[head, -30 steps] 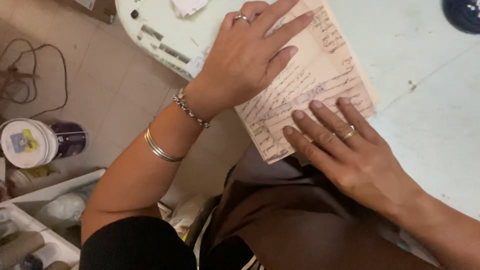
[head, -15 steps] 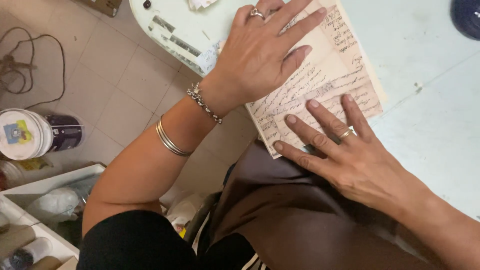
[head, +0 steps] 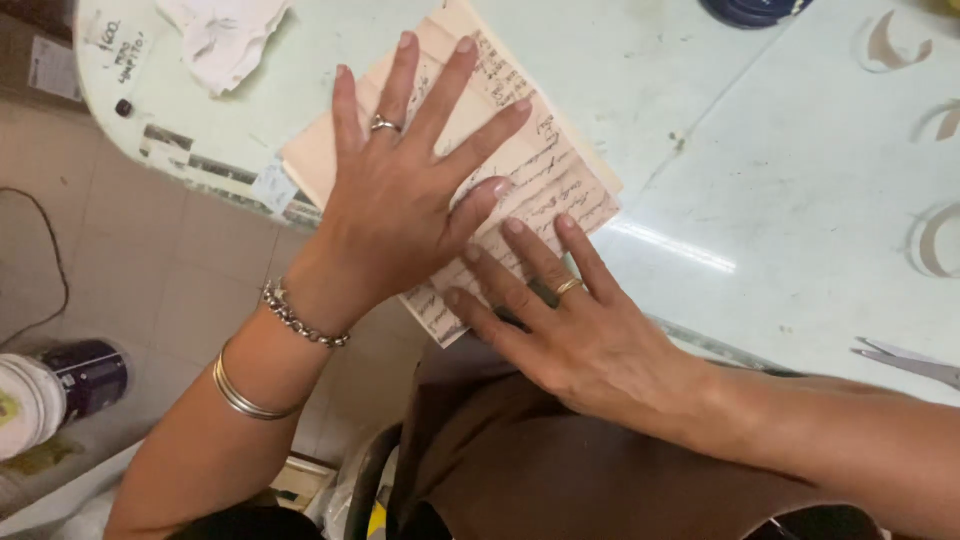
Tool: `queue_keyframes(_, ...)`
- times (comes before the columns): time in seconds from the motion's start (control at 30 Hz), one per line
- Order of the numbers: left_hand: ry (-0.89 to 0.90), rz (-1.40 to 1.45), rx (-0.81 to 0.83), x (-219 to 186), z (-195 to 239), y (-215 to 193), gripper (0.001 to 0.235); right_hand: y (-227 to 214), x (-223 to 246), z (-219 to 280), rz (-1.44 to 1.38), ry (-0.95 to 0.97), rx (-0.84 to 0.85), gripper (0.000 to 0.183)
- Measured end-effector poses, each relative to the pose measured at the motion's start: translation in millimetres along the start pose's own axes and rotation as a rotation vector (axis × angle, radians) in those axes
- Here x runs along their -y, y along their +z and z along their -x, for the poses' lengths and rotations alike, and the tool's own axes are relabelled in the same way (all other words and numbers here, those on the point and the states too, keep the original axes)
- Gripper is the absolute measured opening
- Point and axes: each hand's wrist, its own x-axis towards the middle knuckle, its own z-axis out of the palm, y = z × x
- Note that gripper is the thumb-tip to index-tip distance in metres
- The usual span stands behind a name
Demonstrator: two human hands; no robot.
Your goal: Cutting and wrapping patterned paper around a cardboard tube
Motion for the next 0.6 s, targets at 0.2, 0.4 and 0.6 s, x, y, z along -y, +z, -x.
queue_keyframes(0.2, -0.021, -0.045, -0.042, -7, 0, 0, 0.044, -7, 0, 7, 0.361, 0.19, 0.034, 0.036)
queue_keyframes(0.4, -0.116, -0.075, -0.051, -36, 1, 2, 0.049, -20, -11, 27, 0.318, 0.203, 0.086, 0.041)
queue_keyframes(0.6, -0.254, 0.188, -0.098, -41, -2, -3, 0.041, -27, -27, 54, 0.224, 0.404, 0.079, 0.043)
